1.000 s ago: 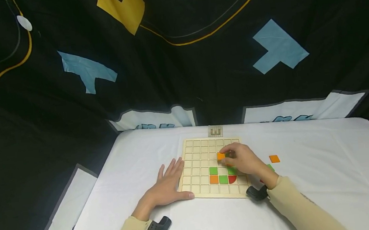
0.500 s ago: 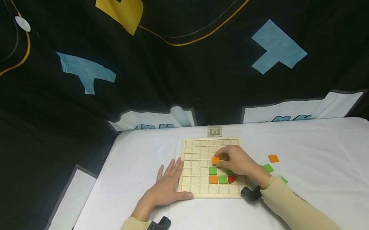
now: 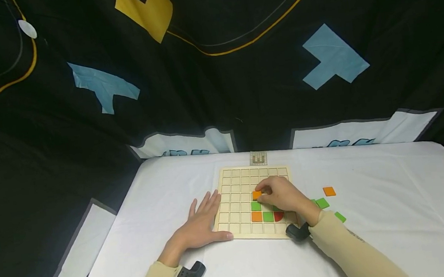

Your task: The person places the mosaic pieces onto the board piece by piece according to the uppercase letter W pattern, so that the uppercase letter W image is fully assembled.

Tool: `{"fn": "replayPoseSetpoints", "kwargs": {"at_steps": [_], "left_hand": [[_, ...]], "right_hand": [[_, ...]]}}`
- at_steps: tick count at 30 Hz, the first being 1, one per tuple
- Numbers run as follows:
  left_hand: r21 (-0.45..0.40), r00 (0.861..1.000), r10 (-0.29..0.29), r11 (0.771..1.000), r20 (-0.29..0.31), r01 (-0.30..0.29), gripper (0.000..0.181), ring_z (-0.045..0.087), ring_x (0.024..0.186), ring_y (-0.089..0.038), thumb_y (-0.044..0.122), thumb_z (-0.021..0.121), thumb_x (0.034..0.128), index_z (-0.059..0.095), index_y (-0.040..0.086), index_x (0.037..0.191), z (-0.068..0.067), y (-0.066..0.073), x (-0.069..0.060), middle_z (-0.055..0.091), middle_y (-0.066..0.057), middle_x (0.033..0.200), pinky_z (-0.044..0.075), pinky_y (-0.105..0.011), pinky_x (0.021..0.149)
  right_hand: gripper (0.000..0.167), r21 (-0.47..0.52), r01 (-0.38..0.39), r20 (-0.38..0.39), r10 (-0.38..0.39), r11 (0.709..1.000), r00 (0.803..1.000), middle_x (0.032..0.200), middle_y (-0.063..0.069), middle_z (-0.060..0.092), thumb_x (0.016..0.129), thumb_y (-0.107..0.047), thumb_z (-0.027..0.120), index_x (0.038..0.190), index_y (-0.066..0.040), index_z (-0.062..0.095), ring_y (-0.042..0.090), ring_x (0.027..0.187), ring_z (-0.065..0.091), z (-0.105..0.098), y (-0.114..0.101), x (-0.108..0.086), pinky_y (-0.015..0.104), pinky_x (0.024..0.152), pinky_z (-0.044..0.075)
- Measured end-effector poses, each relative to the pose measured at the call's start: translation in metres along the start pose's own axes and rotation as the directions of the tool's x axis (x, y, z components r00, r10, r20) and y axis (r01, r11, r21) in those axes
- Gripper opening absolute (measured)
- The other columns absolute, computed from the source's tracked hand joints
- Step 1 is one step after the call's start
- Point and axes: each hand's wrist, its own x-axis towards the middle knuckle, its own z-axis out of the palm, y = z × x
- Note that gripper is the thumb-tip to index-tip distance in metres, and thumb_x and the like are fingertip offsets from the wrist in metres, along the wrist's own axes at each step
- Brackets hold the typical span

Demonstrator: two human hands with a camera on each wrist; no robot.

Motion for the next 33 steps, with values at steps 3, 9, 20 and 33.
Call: {"fn": "replayPoseSetpoints", "kwargs": {"at_steps": [3, 9, 20, 33], "left_hand": [[-0.002, 1.0, -0.002, 1.0, 0.001, 0.002, 0.119, -0.004, 0.155, -0.03, 0.071, 0.067, 0.0808, 0.011, 0.002, 0.161, 0.0, -0.0005, -0.0004, 0.003, -0.01, 0.169, -0.009, -0.058, 0.119], [-0.006, 1.0, -0.003, 1.0, 0.002, 0.003, 0.12, -0.005, 0.155, -0.029, 0.072, 0.067, 0.0805, 0.011, 0.003, 0.161, 0.0008, -0.0009, 0.0003, 0.003, -0.009, 0.169, -0.01, -0.058, 0.119], [-0.003, 1.0, -0.002, 1.0, -0.003, 0.002, 0.12, -0.004, 0.155, -0.03, 0.072, 0.067, 0.0804, 0.012, 0.003, 0.161, 0.001, -0.0012, 0.0009, 0.004, -0.01, 0.169, -0.009, -0.059, 0.119], [-0.005, 1.0, -0.004, 1.0, -0.001, 0.004, 0.12, -0.004, 0.155, -0.029, 0.073, 0.067, 0.08, 0.012, 0.003, 0.161, 0.0006, -0.0007, 0.0002, 0.003, -0.01, 0.169, -0.009, -0.058, 0.119]], "right_hand": [[0.023, -0.007, 0.0, 0.004, 0.0, 1.0, 1.0, 0.105, 0.0, 0.072, 0.086, -0.014, 0.079, 0.108, -0.009, 0.077, 0.015, 0.091, 0.061, 0.0012, -0.0015, 0.0013, 0.039, 0.087, 0.052], [0.023, -0.017, 0.006, 0.011, -0.006, 1.0, 1.0, 0.104, 0.0, 0.072, 0.085, -0.014, 0.08, 0.106, -0.009, 0.077, 0.016, 0.092, 0.06, 0.0013, -0.0031, 0.002, 0.04, 0.088, 0.052], [0.021, -0.036, 0.011, 0.005, -0.011, 0.999, 1.0, 0.1, -0.001, 0.071, 0.084, -0.016, 0.081, 0.104, -0.011, 0.078, 0.015, 0.087, 0.056, 0.0037, -0.0033, 0.0033, 0.037, 0.083, 0.05], [0.024, -0.023, 0.011, -0.003, -0.011, 1.0, 1.0, 0.1, -0.001, 0.071, 0.084, -0.017, 0.081, 0.106, -0.01, 0.077, 0.015, 0.089, 0.06, 0.0022, -0.0042, 0.001, 0.038, 0.085, 0.052]]}}
